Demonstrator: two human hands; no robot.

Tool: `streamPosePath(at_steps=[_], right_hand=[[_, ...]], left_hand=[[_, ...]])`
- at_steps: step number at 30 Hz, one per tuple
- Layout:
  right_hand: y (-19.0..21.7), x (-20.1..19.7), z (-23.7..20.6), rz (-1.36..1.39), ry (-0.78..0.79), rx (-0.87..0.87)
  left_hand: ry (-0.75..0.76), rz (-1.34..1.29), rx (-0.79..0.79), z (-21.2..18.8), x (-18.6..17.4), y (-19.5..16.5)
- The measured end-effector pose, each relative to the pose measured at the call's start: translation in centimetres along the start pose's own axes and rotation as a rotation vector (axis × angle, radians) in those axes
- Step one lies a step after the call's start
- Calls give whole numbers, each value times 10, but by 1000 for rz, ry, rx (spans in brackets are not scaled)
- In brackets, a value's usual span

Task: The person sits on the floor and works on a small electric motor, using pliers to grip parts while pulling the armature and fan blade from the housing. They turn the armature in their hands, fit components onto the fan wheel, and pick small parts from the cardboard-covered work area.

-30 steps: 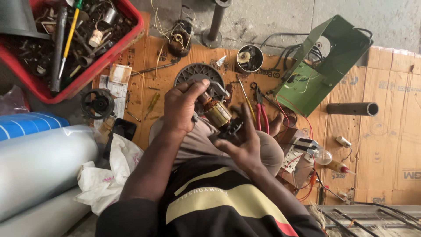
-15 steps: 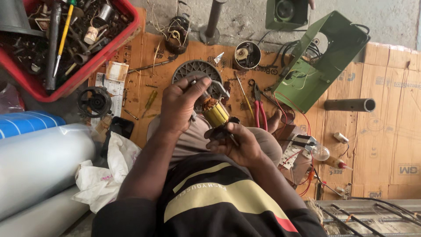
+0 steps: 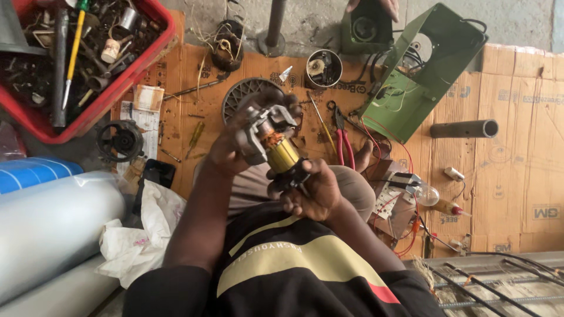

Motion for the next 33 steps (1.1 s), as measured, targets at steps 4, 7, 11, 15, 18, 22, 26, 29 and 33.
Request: streamPosePath(at_steps=[4,7,11,15,18,22,26,29,33], right_hand=[[1,6,5,49,6,18],[1,6,9,191,28,60],[11,-7,13,-133,-381,-227],[28,15,3,-1088,-956,-791],[27,20,6,-1046,-927,-834],[34,18,1,-991,-885,-760],[21,8,9,-114,-396,-312],[7,21,11,66,-206,-179],[17,25,2,-514,-604,-557]], left_hand=[[-159,73,1,-3,-17,12],[-408,106,-3,-8,-41,21],[-661,277,-22,-11,-64,25],[-842,297,50,-10,-75,28],[-813,261,32,-16,-81,39],[-636,365,26,-24,-84,46],[-577,62,-99,-23,-76,45],[-306,232,-17,-22,-52,25],[-577,325,18,-18,-63,22]])
Point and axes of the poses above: each hand's wrist, its own z-axis towards the middle knuckle, its own x-axis out of the palm, y = z × x, the point moved 5 cm from there along z, towards the middle knuckle, and after that the axes turned 9 degrees about x, right-handed, at the moved point
